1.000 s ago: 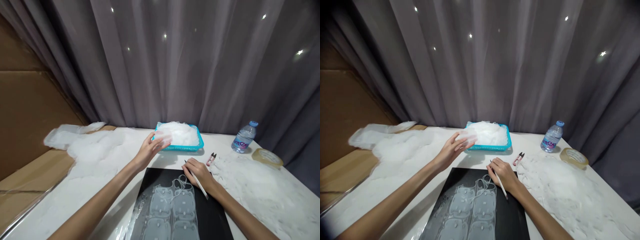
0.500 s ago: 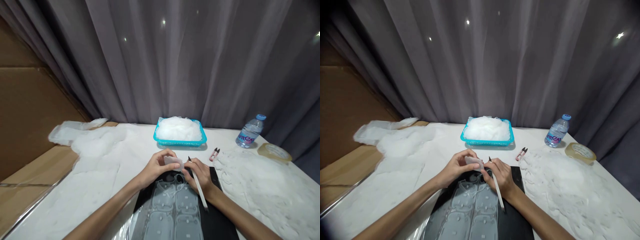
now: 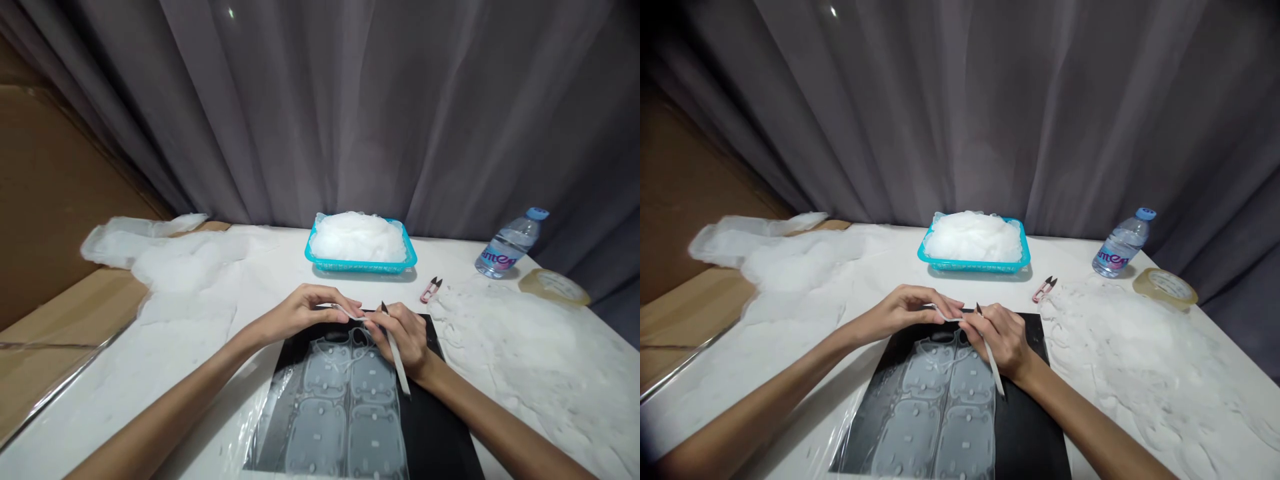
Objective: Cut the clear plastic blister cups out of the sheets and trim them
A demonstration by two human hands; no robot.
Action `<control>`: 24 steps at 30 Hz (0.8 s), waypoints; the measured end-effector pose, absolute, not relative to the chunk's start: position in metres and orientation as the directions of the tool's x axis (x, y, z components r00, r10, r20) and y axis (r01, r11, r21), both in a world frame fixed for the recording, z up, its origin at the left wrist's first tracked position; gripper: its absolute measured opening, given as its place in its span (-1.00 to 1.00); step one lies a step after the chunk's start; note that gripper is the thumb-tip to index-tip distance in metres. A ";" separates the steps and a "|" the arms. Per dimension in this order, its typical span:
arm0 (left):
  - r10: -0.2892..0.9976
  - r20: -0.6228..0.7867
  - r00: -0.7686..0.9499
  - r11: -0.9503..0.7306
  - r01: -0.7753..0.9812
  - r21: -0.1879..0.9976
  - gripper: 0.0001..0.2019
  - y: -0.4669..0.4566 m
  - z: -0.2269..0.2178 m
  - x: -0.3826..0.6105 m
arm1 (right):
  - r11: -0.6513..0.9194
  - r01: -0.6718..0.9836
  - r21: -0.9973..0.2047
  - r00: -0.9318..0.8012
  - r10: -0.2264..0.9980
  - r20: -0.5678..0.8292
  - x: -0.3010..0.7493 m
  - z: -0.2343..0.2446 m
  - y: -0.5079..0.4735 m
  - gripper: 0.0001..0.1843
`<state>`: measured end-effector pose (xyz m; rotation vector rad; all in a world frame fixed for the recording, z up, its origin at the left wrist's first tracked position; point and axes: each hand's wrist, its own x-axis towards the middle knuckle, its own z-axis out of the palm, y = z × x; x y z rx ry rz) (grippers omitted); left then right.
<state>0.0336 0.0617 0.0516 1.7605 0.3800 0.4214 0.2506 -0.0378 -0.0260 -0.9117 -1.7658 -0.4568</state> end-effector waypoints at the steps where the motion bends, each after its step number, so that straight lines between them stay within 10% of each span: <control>1: 0.465 0.080 0.882 -0.222 0.029 0.975 -0.86 0.062 0.050 0.034 | 0.640 0.759 -0.118 -0.162 0.362 0.918 0.251 -0.026 -0.038 -0.74; 14: 0.626 0.025 0.779 -0.074 0.028 0.997 -0.83 0.067 0.037 0.036 | 0.600 0.780 -0.177 -0.191 0.498 0.846 0.248 -0.019 -0.025 -0.88; 24: 0.590 0.171 0.789 -0.384 0.087 0.919 -0.88 0.063 0.046 0.033 | 0.584 0.791 -0.179 -0.171 0.493 0.853 0.249 -0.022 -0.027 -0.83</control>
